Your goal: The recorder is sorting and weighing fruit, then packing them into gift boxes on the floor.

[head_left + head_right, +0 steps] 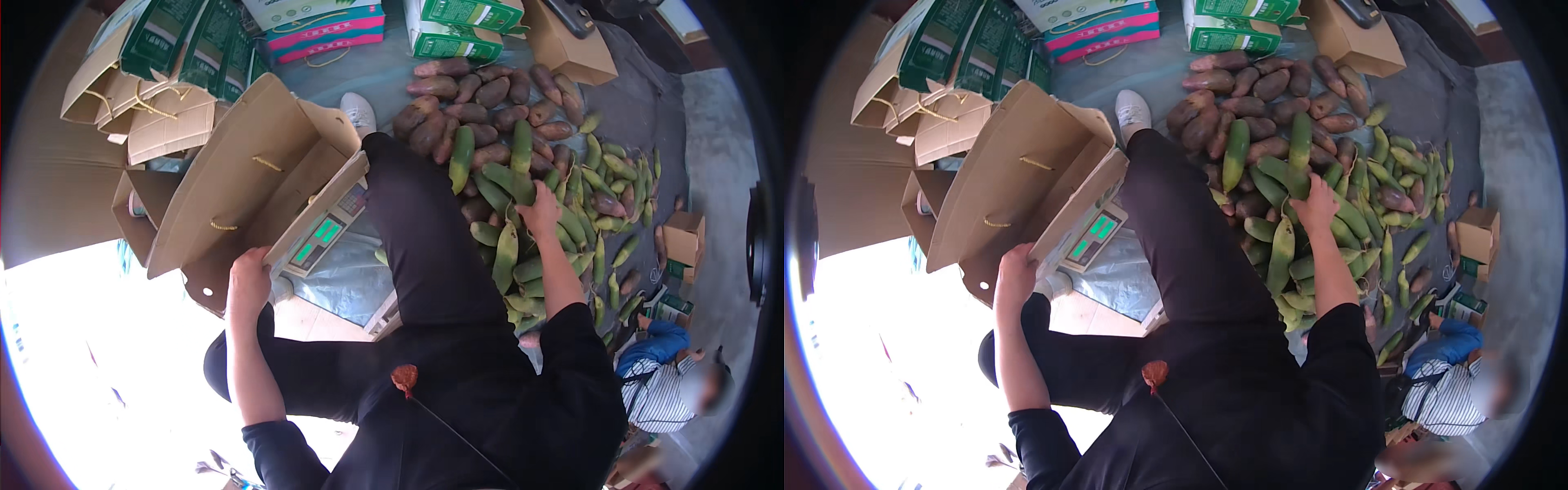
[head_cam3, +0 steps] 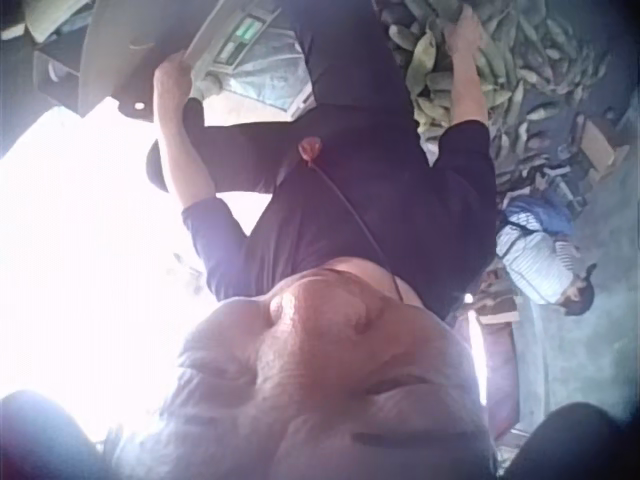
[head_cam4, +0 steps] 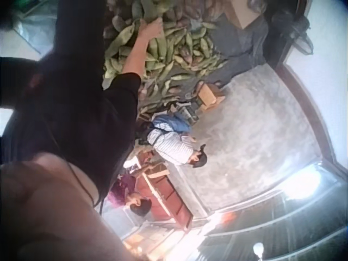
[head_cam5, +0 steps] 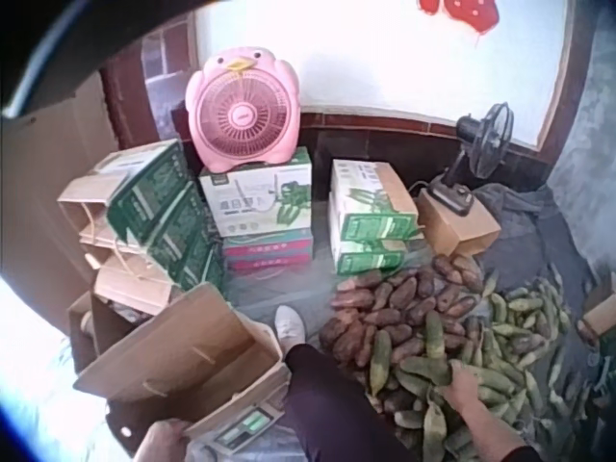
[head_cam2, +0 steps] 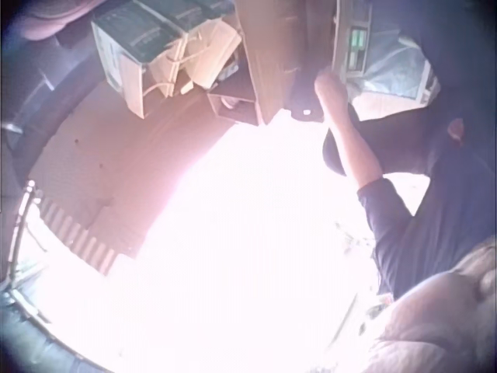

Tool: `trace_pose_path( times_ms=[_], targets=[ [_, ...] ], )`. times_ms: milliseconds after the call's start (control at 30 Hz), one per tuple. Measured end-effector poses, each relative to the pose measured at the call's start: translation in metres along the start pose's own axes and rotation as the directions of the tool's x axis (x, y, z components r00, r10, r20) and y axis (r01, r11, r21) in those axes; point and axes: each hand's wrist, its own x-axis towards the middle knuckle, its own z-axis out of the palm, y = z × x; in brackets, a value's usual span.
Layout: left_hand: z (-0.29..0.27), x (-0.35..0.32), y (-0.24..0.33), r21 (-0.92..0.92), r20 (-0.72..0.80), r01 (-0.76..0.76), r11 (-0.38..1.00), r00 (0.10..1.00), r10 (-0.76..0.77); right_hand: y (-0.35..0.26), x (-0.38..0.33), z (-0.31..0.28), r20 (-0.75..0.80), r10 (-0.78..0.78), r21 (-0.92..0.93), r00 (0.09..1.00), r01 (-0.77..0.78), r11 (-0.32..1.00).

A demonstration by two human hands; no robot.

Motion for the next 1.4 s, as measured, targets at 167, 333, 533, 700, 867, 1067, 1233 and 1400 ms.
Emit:
trace_pose_path(
  times_ms=[167, 333, 533, 700, 867, 1067, 1233, 1400],
  targets=[
    [0.004, 0.004, -0.005, 0.003, -0.011, -0.029, 1.000, 1.000, 0.029, -0.056, 0.028, -0.038, -0.288, -0.247, 0.323, 0.925, 0.336, 0.885],
    [0.008, 0.004, -0.014, -0.001, -0.041, -0.079, 0.997, 0.996, 0.079, -0.179, 0.017, -0.146, -0.444, -0.437, 0.633, 0.782, 0.619, 0.464],
    [0.005, 0.001, -0.011, 0.021, -0.058, -0.071, 0.997, 0.996, 0.072, -0.319, -0.046, -0.210, -0.753, -0.615, 0.359, 0.232, 0.929, -0.090],
    [0.010, 0.008, -0.010, 0.039, -0.055, -0.091, 0.995, 0.994, 0.093, -0.405, -0.095, -0.143, -0.446, -0.855, 0.415, 0.264, 0.908, 0.064],
    [0.012, 0.007, -0.008, 0.032, -0.050, -0.085, 0.996, 0.995, 0.086, -0.449, -0.130, -0.062, -0.075, -0.959, 0.303, 0.273, 0.922, 0.239],
    [0.009, 0.009, -0.006, 0.050, -0.021, -0.080, 0.996, 0.997, 0.081, -0.435, -0.135, -0.065, 0.002, -0.946, 0.601, 0.324, 0.756, 0.260],
    [0.006, 0.006, -0.011, 0.043, -0.016, -0.093, 0.995, 0.995, 0.094, -0.346, -0.099, -0.142, -0.289, -0.906, 0.614, 0.311, 0.786, 0.074],
    [0.009, 0.009, -0.001, 0.014, 0.000, -0.074, 0.997, 0.997, 0.074, -0.201, -0.011, -0.124, -0.222, -0.607, 0.708, 0.763, 0.554, 0.438]
  ],
)
